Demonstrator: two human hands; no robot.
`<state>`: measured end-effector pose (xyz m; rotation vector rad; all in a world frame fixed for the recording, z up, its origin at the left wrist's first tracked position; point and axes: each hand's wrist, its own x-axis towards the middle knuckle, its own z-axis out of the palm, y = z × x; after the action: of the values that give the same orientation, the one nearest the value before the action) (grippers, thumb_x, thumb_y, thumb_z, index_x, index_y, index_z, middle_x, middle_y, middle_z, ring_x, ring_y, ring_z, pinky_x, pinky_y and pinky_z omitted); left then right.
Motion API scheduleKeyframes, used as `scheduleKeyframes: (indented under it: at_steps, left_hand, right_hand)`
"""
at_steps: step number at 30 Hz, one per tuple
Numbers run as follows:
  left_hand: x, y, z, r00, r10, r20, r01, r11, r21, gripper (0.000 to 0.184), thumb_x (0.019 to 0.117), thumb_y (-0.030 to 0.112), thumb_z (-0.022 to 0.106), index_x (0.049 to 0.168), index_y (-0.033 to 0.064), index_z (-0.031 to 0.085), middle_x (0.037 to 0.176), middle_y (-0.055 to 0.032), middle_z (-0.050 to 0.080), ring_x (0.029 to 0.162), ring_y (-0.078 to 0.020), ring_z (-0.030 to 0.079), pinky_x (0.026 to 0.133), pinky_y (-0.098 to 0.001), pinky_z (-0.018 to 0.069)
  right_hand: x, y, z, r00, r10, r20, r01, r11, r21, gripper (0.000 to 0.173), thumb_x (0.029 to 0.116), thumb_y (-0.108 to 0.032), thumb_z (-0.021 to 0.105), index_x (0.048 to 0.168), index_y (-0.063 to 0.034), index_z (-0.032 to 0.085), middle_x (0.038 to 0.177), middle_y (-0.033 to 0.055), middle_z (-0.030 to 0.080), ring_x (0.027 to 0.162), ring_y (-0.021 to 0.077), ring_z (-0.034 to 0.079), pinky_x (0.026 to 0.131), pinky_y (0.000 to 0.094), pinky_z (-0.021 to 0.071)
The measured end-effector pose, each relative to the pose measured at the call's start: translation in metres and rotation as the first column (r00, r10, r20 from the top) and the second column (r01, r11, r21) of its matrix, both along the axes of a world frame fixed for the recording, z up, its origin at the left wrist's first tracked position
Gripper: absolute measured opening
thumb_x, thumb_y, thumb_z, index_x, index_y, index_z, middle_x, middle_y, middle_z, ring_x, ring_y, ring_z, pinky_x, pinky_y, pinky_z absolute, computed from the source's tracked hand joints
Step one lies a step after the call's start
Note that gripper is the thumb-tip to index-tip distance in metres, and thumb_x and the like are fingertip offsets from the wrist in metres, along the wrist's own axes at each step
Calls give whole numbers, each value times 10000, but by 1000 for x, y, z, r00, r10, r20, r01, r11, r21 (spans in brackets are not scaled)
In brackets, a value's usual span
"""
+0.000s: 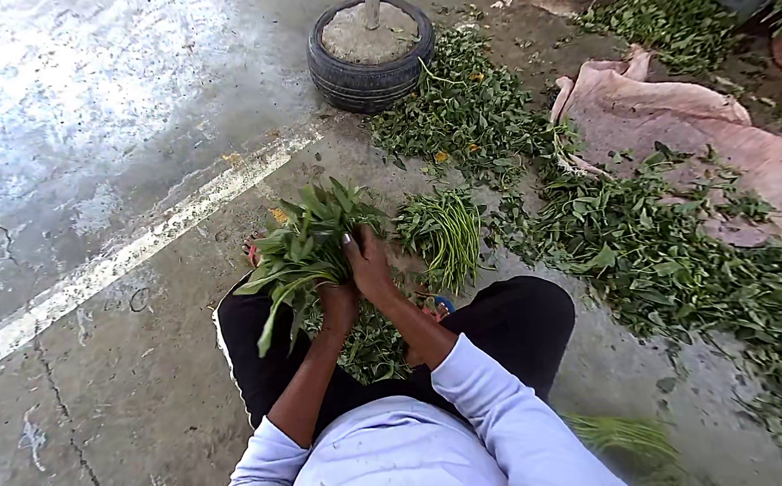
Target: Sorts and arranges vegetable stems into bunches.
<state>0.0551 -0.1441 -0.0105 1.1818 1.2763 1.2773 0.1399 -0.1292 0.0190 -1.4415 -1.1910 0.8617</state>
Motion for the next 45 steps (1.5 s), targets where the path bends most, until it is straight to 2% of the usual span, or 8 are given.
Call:
scheduleKeyframes:
  at_steps: [6, 11, 18, 27, 32, 36, 41, 45]
  left_hand:
    - [-16, 37, 23, 911, 181, 371, -176, 983, -49, 656, 823, -48, 788, 1389, 34, 467, 1210, -92, 671, 1086, -177, 675, 938, -403, 590]
    - [-19, 48, 41, 904, 208, 373, -213, 977, -30, 671, 841, -16, 793, 1414, 38, 448, 1263, -111, 674, 1140, -210, 676, 992, -409, 568]
    - [4, 56, 57, 767, 287, 574, -268, 956, -120, 546, 859, -134, 697, 1347, -52, 468, 1129, -191, 708, 1051, -275, 712, 958, -420, 585]
    - [7, 49, 32, 793, 302, 529, -312, 947, -74, 618, 817, -139, 745, 1358, -55, 460, 1173, -183, 696, 1091, -255, 700, 982, -410, 579]
    - [16, 36, 46, 800, 269, 536, -279, 958, -65, 572, 818, -135, 746, 1331, -63, 502, 1173, -179, 701, 1112, -251, 691, 994, -405, 570]
    - [-13, 38, 55, 736, 201, 647, -146, 979, -139, 341, 981, -34, 591, 1316, -31, 524, 1181, -158, 683, 1112, -256, 674, 1001, -434, 555]
    - [-25, 43, 68, 588, 310, 747, -97, 944, -315, 185, 1032, 41, 524, 1208, 30, 577, 1082, -95, 695, 1032, -182, 689, 943, -359, 574]
    - [-7, 27, 52, 775, 177, 606, -143, 984, -105, 411, 984, 48, 650, 1365, 0, 503, 1256, -124, 655, 1157, -210, 646, 1012, -406, 542]
  right_hand:
    - [9, 19, 28, 935, 301, 189, -304, 953, -17, 613, 1065, -323, 546, 1573, -20, 386, 1593, 193, 431, 1485, 317, 407, 1231, 503, 309]
    - [11, -6, 30, 690, 432, 580, -321, 902, -289, 1145, 798, -311, 892, 1643, -35, 171, 1700, 217, 174, 1577, 402, 151, 1236, 671, 146]
    - [-31, -11, -38, 775, -19, 631, -98, 984, 149, 969, 853, -83, 719, 1609, 88, 139, 1683, 283, 160, 1571, 401, 189, 1222, 671, 187]
    - [5, -9, 8, 650, 408, 641, -179, 902, -393, 1229, 775, -354, 902, 1656, -55, 100, 1715, 226, 68, 1581, 434, 72, 1187, 760, 87]
    - [-21, -7, -39, 804, -19, 595, -51, 994, 101, 775, 960, -81, 604, 1608, 55, 202, 1669, 237, 261, 1551, 384, 267, 1202, 716, 171]
    - [-20, 20, -41, 774, -137, 618, -120, 927, 356, 650, 892, -30, 676, 1496, 65, 455, 1552, 202, 490, 1486, 368, 410, 1218, 672, 225]
    - [-25, 22, -32, 768, -107, 632, -168, 918, 360, 420, 908, 48, 634, 1327, 52, 606, 1118, 232, 705, 1072, 379, 697, 953, 502, 555]
    - [2, 20, -22, 708, 1, 706, -235, 943, 234, 402, 877, 58, 664, 1270, 106, 601, 1091, 277, 685, 1010, 425, 705, 858, 539, 578]
